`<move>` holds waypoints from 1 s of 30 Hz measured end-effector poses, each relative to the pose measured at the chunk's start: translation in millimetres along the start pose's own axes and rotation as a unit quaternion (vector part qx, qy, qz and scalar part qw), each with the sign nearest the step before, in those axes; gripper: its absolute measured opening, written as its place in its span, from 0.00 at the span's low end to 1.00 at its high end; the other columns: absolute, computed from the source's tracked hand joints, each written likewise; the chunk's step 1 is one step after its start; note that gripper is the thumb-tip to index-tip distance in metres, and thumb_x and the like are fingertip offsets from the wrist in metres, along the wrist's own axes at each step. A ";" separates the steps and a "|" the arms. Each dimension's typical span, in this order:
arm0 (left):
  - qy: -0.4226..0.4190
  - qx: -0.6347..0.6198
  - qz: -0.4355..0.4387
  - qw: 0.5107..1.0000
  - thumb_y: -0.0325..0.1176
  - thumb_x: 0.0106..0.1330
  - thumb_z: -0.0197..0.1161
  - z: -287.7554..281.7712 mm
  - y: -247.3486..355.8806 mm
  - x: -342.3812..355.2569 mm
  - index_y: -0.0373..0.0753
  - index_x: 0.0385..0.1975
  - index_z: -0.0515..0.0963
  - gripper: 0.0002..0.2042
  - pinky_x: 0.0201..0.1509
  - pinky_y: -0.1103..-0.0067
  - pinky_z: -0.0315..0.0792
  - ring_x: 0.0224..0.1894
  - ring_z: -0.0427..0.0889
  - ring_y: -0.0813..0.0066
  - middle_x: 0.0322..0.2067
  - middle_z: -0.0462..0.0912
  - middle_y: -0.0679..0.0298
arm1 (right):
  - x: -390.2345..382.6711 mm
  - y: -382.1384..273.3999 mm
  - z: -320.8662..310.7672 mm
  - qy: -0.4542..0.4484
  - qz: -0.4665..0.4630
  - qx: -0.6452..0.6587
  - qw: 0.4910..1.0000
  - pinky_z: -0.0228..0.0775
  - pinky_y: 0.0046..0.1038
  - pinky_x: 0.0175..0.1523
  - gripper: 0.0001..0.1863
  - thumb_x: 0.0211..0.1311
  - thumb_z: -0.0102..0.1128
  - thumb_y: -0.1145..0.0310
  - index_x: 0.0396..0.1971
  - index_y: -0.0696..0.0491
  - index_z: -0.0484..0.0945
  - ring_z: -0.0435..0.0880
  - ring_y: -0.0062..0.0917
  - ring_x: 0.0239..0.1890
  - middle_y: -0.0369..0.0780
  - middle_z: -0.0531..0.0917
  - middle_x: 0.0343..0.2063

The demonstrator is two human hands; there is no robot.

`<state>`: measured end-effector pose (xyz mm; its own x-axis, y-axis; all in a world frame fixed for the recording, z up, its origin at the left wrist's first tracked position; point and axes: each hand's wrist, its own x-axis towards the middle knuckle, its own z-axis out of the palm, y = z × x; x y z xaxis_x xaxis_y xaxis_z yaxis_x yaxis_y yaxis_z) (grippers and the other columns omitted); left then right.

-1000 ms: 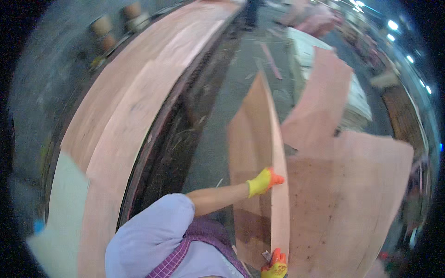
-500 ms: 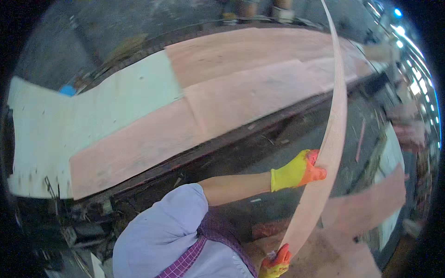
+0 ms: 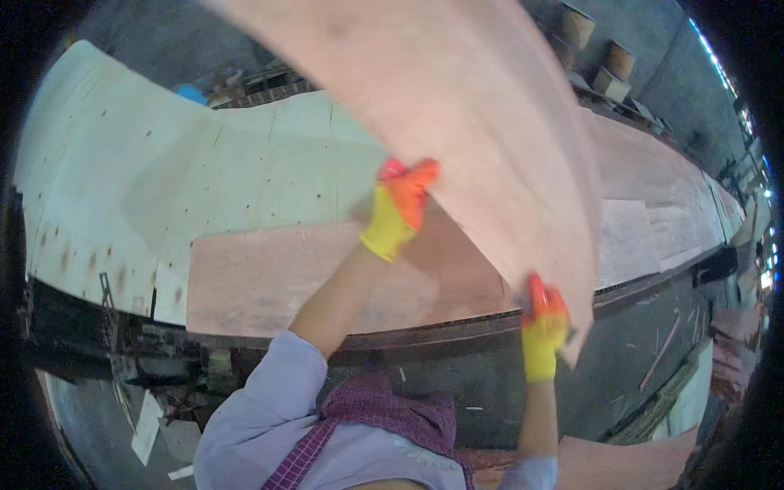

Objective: The person repeatedly takes wood veneer sheets from a stack and lays them across a long wooden board on a conveyor.

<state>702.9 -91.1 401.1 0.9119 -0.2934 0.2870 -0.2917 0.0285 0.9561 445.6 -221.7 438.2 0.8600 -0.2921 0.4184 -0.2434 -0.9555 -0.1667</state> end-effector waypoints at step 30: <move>0.340 -0.369 -0.398 0.768 0.50 0.52 0.63 -379.6 -298.9 60.7 0.48 0.34 0.74 0.16 0.18 0.82 0.71 0.30 0.79 0.75 0.30 0.80 0.69 | 234.7 -65.2 397.9 0.072 0.537 0.642 0.543 0.61 0.24 0.13 0.19 0.46 0.65 0.61 0.32 0.58 0.69 0.67 0.21 0.08 0.39 0.74 0.19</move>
<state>955.0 245.3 155.4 0.7299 0.0611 -0.6808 0.4508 0.7056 0.5467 841.8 -211.5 192.0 0.4658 -0.7400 -0.4851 0.0223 0.5579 -0.8296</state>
